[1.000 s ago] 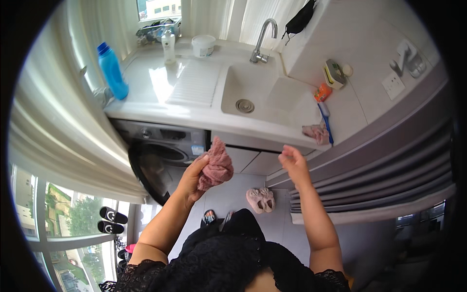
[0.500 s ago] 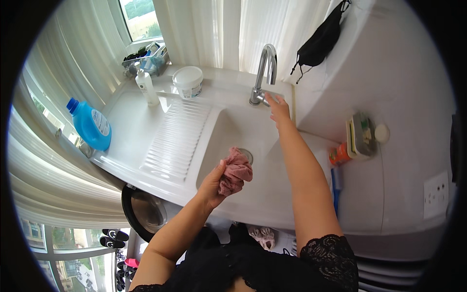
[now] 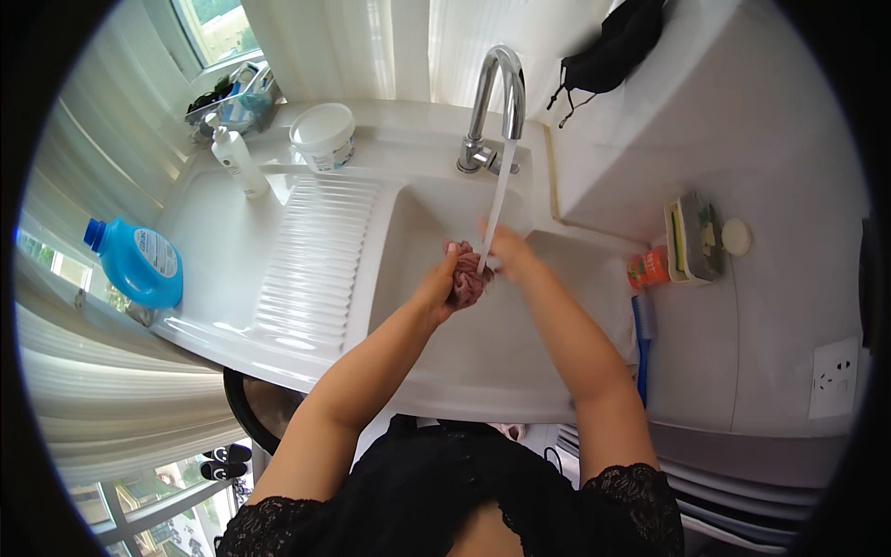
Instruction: The person picks up a pink cloth, walks to the sink, and washes it by hand. They apply a white powder from a container, scrub the cloth, and rinse it under running water.
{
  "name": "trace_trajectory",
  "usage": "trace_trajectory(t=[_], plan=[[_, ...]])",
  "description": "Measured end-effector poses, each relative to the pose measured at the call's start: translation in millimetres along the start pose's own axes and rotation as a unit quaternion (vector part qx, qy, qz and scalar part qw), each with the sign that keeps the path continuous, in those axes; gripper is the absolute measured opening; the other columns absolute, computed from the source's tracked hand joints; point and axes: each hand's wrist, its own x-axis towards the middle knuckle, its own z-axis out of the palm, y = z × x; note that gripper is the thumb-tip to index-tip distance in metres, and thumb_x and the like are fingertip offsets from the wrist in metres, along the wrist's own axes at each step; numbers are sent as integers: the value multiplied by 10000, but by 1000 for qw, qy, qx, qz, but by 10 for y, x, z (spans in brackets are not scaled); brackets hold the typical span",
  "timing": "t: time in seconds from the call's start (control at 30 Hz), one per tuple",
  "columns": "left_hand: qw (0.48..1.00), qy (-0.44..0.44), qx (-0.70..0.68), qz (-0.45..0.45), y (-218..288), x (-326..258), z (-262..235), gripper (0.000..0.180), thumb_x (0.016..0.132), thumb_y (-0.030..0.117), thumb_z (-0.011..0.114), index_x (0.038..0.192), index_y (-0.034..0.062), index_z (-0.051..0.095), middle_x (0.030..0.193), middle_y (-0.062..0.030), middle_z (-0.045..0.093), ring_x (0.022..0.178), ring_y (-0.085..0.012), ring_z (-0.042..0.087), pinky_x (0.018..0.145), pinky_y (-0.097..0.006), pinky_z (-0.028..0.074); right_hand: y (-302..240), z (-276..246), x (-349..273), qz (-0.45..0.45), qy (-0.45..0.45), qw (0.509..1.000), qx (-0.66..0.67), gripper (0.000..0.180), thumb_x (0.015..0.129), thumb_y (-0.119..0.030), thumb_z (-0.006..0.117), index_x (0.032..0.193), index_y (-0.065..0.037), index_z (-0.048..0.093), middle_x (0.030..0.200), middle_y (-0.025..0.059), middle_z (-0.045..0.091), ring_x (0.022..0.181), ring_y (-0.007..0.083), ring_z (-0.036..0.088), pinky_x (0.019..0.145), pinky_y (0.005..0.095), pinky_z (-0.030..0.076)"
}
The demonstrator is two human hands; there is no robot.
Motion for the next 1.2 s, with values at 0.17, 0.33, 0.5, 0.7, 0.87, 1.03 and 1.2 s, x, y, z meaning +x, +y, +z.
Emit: trace_trajectory(t=[0.17, 0.33, 0.5, 0.7, 0.87, 1.03, 1.2], plan=[[993, 42, 99, 44, -66, 317, 41, 437, 1006, 444, 341, 1196, 85, 500, 1145, -78, 575, 1001, -178, 587, 753, -355, 535, 404, 128, -249, 15, 14, 997, 69, 510, 884, -420, 601, 1279, -117, 491, 1116, 48, 609, 1016, 193, 595, 761, 386, 506], [986, 40, 122, 109, -49, 387, -126, 396, 1012, 353, 355, 1242, 63, 497, 1174, -102, 585, 1010, -225, 601, 877, -395, 506, 433, 95, -408, -78, 56, 981, 168, 391, 827, -41, 580, 1213, -11, 524, 1029, 97, 632, 843, 161, 646, 672, 308, 538], [991, -92, -78, -51, 18, 109, -146, 309, 1004, 234, 361, 1214, 30, 463, 1158, -153, 572, 1013, -303, 595, 839, -500, 502, 357, 260, -562, -117, 102, 979, 133, 363, 774, 38, 501, 1130, 28, 570, 854, 87, 646, 691, 146, 626, 539, 271, 505], [999, -7, 40, -1, -91, 150, -383, 310, 928, 42, 412, 1231, 17, 474, 1075, -167, 602, 952, -307, 626, 764, -431, 535, 489, 217, -364, -121, 39, 990, 61, 332, 805, -112, 589, 1123, -19, 574, 899, 73, 628, 805, 152, 615, 658, 292, 505], [930, 36, 363, 57, 101, -76, 62, 395, 820, -30, 488, 1213, 0, 519, 1030, -164, 603, 845, -251, 640, 664, -368, 539, 323, 287, -656, -27, 17, 991, 128, 524, 818, -528, 650, 1119, -103, 593, 969, 68, 643, 853, 194, 624, 762, 398, 496], [895, 31, 445, 21, 240, -309, 60, 460, 760, 4, 572, 1215, -36, 513, 936, -166, 613, 713, -219, 641, 502, -312, 503, 406, 451, -548, 2, -40, 980, 195, 454, 838, -506, 642, 1070, -122, 580, 1055, 95, 627, 961, 245, 607, 790, 448, 494], [942, 52, 322, 78, 134, -216, -141, 559, 752, 27, 648, 1275, -24, 456, 1094, -177, 558, 908, -250, 593, 688, -344, 516, 609, 310, -254, -70, -3, 956, 284, 342, 888, -199, 626, 1160, -20, 523, 1109, 94, 595, 1020, 229, 590, 794, 402, 517]])
